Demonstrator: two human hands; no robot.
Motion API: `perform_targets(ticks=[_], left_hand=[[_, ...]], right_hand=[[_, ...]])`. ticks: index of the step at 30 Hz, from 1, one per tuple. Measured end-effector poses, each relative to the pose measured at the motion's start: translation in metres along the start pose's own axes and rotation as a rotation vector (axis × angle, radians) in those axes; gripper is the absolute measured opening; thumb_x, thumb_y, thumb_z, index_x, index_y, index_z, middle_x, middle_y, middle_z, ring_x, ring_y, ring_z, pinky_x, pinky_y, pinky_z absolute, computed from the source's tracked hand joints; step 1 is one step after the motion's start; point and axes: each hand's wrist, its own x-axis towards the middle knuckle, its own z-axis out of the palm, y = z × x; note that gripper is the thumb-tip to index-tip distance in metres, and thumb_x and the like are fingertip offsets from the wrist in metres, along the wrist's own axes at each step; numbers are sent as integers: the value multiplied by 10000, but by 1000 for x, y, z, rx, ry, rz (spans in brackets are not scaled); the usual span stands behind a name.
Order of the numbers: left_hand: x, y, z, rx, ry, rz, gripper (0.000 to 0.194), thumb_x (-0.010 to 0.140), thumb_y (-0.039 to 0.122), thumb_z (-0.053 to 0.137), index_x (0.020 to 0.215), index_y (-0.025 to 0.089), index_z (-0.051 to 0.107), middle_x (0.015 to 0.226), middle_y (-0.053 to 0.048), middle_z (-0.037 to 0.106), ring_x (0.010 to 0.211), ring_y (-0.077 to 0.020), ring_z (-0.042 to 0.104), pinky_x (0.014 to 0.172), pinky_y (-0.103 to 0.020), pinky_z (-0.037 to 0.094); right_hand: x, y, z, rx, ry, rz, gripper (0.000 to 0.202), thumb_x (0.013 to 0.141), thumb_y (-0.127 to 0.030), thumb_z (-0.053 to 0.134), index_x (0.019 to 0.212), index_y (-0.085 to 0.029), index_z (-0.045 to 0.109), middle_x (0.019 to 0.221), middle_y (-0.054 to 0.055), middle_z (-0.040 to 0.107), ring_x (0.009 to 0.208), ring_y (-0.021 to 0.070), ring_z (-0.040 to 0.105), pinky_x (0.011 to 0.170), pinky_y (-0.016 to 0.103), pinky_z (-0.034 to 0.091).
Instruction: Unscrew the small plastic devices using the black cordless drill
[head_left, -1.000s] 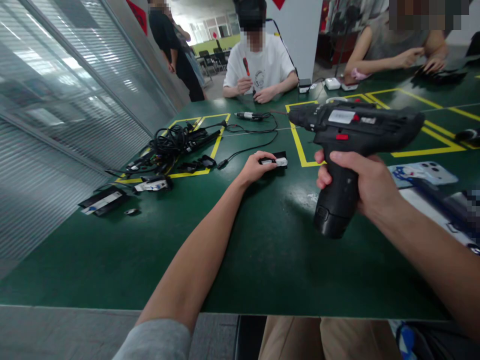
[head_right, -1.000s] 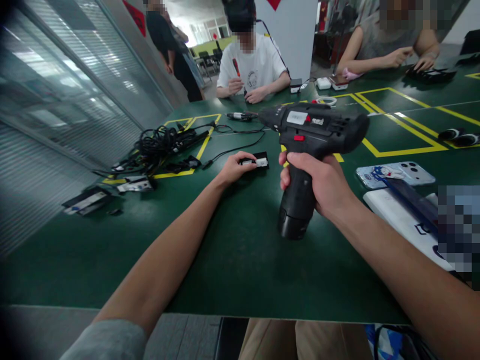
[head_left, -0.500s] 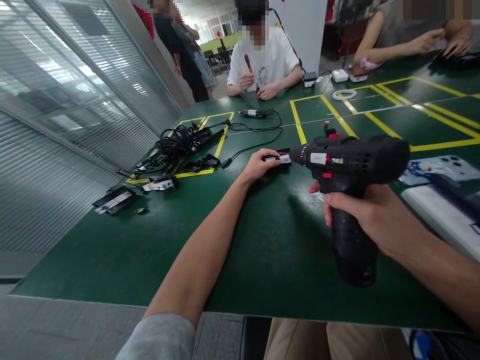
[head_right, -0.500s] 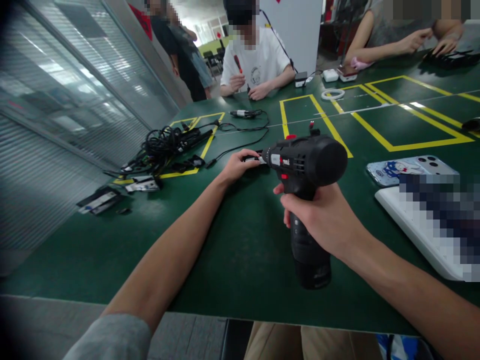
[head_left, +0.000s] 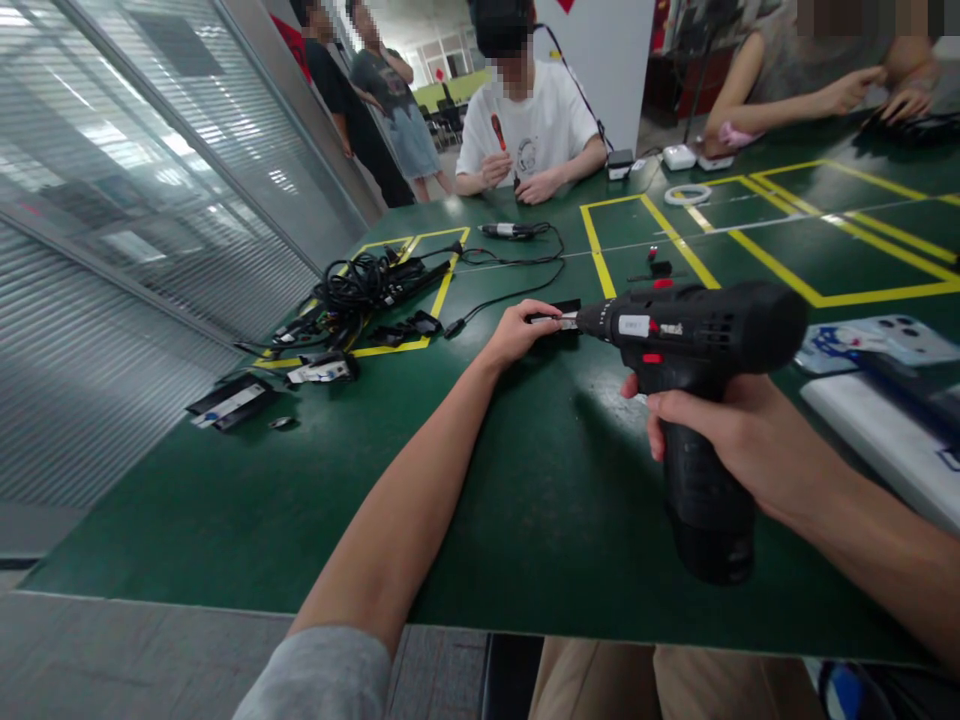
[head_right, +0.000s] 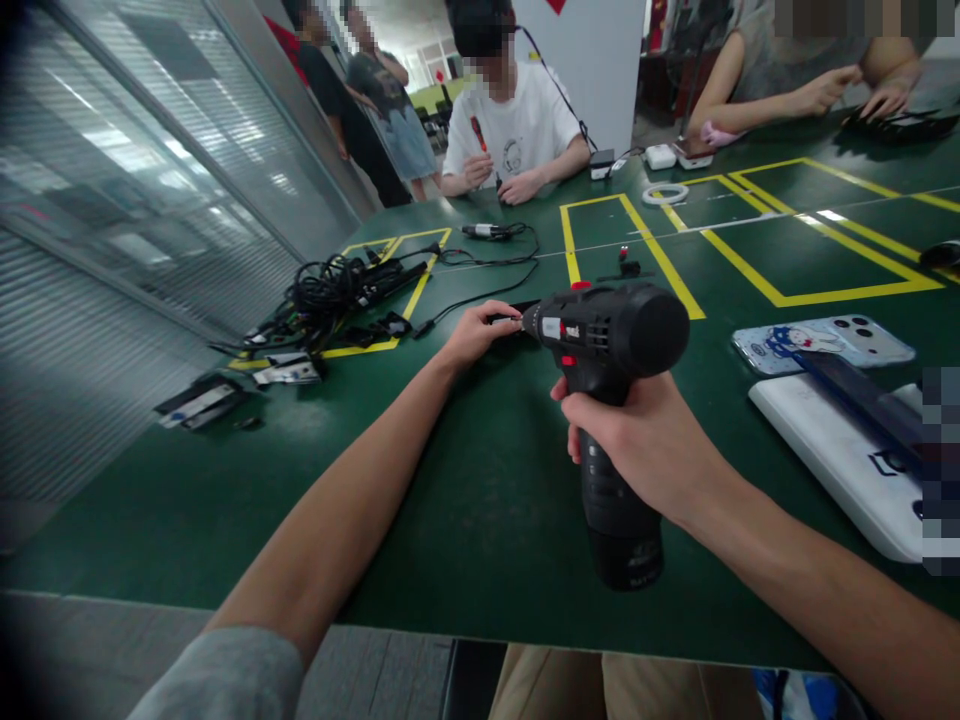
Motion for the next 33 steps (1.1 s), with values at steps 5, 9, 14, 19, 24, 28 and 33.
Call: perform_targets(ticks=[5, 9, 14, 19, 24, 28, 33], left_hand=[[2, -2, 0, -35, -2, 2, 256, 717, 337, 757, 928, 192, 752, 1055, -59, 712, 1028, -198, 628, 999, -366, 460], [3, -3, 1, -30, 3, -4, 255, 716, 341, 759, 927, 199, 753, 1066, -58, 714, 1041, -201, 626, 1006, -371, 458], [3, -1, 3, -23, 15, 1, 252, 713, 351, 755, 919, 204, 759, 1036, -51, 712, 1028, -199, 629, 998, -362, 457], [5, -2, 3, -16, 19, 8, 281, 683, 352, 778, 910, 189, 756, 1007, -56, 707, 974, -189, 625, 951, -350, 461], [7, -5, 2, 13, 5, 26, 313, 672, 371, 781, 923, 187, 749, 1006, -56, 701, 958, -186, 616, 935, -347, 462], [7, -5, 2, 24, 8, 24, 326, 667, 378, 783, 929, 188, 748, 1034, -57, 700, 985, -193, 614, 962, -354, 455], [7, -6, 0, 28, 0, 30, 349, 670, 378, 780, 957, 182, 746, 1040, -63, 692, 984, -194, 614, 947, -351, 455]], right_hand=[[0, -4, 3, -35, -4, 5, 84, 816, -248, 627, 887, -206, 642, 591, -22, 627, 511, 151, 592, 483, 275, 449], [-1, -6, 5, -50, 7, 16, 80, 788, -238, 632, 863, -211, 627, 643, -21, 638, 499, 140, 576, 475, 277, 439], [-1, -3, 6, -104, 16, 19, 68, 797, -229, 621, 864, -219, 617, 652, -23, 639, 538, 149, 584, 523, 284, 450], [-1, 4, 9, -183, -53, 16, 32, 840, -254, 605, 811, -240, 600, 633, -14, 624, 609, 178, 598, 577, 309, 468], [1, 9, 15, -191, -67, 28, 77, 859, -292, 602, 819, -226, 594, 634, -21, 596, 601, 169, 588, 578, 314, 462], [7, 9, 12, -53, -173, 82, 147, 806, -275, 664, 926, -201, 623, 689, -13, 651, 667, 188, 654, 687, 347, 507], [12, 11, 8, -25, -239, 85, 75, 809, -231, 624, 874, -198, 642, 623, -14, 651, 631, 186, 628, 711, 363, 468]])
